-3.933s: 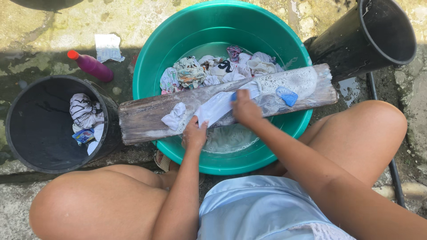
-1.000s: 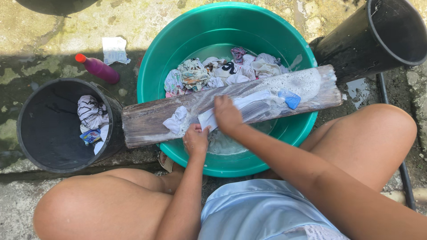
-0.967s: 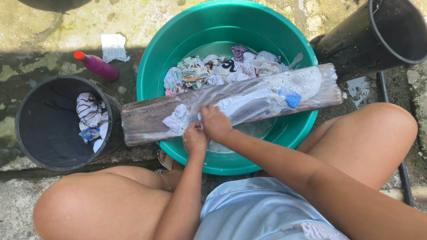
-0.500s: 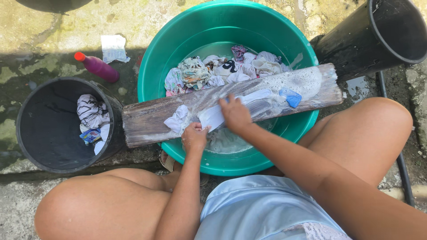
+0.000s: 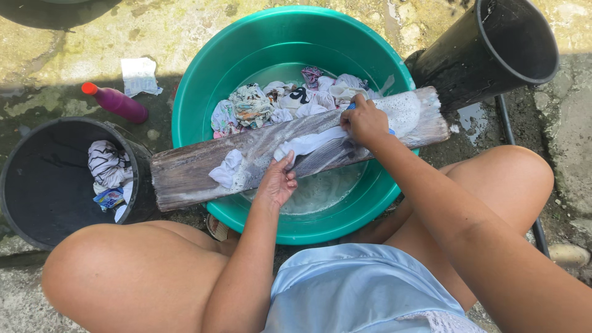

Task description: The person washes white fabric items by hand in a basin of soapy water using a bar of soap and a wooden scrubbing board.

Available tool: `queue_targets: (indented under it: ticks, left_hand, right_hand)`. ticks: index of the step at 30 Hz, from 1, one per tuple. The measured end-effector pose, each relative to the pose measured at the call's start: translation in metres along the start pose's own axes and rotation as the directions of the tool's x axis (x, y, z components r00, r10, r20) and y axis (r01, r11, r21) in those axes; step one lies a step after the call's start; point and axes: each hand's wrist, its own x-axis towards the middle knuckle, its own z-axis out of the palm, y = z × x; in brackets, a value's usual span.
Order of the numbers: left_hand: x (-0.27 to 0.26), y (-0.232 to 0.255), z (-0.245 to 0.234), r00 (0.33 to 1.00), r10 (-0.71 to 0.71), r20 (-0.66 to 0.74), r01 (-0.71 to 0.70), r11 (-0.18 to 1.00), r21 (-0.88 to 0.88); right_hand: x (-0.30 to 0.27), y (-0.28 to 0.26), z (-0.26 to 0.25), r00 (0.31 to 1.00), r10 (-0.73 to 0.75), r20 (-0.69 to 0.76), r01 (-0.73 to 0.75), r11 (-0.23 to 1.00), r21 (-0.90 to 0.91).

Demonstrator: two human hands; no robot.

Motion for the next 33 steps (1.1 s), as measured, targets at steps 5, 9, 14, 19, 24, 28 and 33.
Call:
queue_targets:
  ticks: [5,9,14,19,24,28,33]
  left_hand:
    - [0.007,0.012,-0.001,0.957,0.271,-0.105,-0.217,0.907,0.36]
    - [0.026,-0.014,-0.025,0.718,0.69,-0.089,-0.36,0.478,0.801]
    - [0.023,-0.002,-0.02,0.878,0.343,-0.334,-0.236,0.917,0.322]
    - [0.0,0.016,-0.012,0.973,0.142,-0.184,-0.123,0.986,0.108]
    - [-0.006,0.007,-0.013,0.907,0.335,-0.254,-0.139,0.809,0.571]
    - [0.009,-0.003,-0.03,0.842,0.457,-0.287,-0.205,0.763,0.612]
    - [0.021,0.004,-0.036,0.882,0.314,-0.351,-0.214,0.931,0.297]
  right_hand:
    - [-0.009,0.006,0.007,0.984,-0.036,-0.176,0.049,0.996,0.072]
    - [-0.011,-0.001,0.011,0.992,-0.049,-0.119,0.054,0.998,0.039]
    - [-0.012,-0.006,-0.008,0.973,-0.071,-0.221,0.094,0.991,0.092]
    - [-0.03,0.003,-0.013,0.949,-0.185,-0.255,0.198,0.98,0.025]
    - [-0.035,0.003,-0.003,0.971,-0.197,-0.138,0.199,0.98,-0.005]
    - [-0.024,-0.01,0.004,0.983,-0.011,-0.181,0.023,0.997,0.067]
    - [-0.01,-0.019,0.014,0.994,0.109,-0.006,-0.108,0.989,0.103]
